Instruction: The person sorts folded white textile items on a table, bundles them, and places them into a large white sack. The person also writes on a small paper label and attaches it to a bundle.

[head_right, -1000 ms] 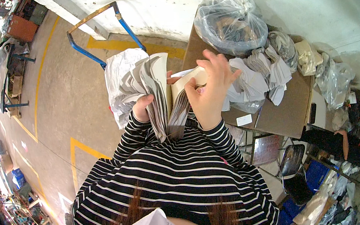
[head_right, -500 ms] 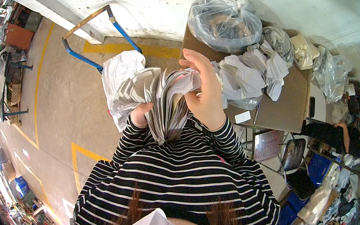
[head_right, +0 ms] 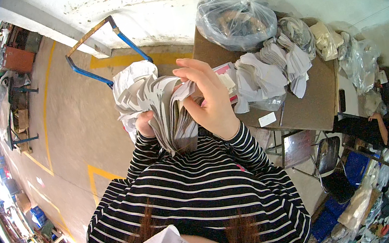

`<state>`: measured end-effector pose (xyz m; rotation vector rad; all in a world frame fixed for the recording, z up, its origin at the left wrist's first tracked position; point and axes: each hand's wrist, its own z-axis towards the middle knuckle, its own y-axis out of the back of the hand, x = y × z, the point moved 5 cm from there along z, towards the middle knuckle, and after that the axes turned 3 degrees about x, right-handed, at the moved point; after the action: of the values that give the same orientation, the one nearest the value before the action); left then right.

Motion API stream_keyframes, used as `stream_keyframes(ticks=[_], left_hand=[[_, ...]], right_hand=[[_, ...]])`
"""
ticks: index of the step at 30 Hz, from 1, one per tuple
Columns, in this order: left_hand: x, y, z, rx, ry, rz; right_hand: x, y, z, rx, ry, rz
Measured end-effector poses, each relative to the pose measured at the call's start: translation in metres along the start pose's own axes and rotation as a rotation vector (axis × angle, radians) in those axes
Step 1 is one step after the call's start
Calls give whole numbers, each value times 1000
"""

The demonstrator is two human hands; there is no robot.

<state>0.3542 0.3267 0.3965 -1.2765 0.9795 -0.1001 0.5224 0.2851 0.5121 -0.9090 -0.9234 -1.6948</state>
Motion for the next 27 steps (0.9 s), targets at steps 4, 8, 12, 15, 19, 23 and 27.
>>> stream_keyframes(ticks=[4, 8, 12, 15, 19, 23, 27], left_hand=[[-2, -4, 0, 17, -33, -12], [-2, -8, 2, 15, -36, -9], [2, -3, 2, 10, 5, -43], [2, -3, -1, 54, 65, -63], [-1, -15, -2, 65, 68, 36], [-1, -18, -3, 66, 127, 93], [1, -19, -2, 62, 125, 59]], right_hand=[[6, -1, 2, -1, -28, -26], [-3, 2, -4, -47, 21, -29], [-3, 5, -6, -3, 70, 14], [5, 7, -2, -9, 73, 87], [3, 10, 0, -16, -18, 231], [12, 10, 11, 63, 19, 100], [21, 10, 15, 113, 68, -31]])
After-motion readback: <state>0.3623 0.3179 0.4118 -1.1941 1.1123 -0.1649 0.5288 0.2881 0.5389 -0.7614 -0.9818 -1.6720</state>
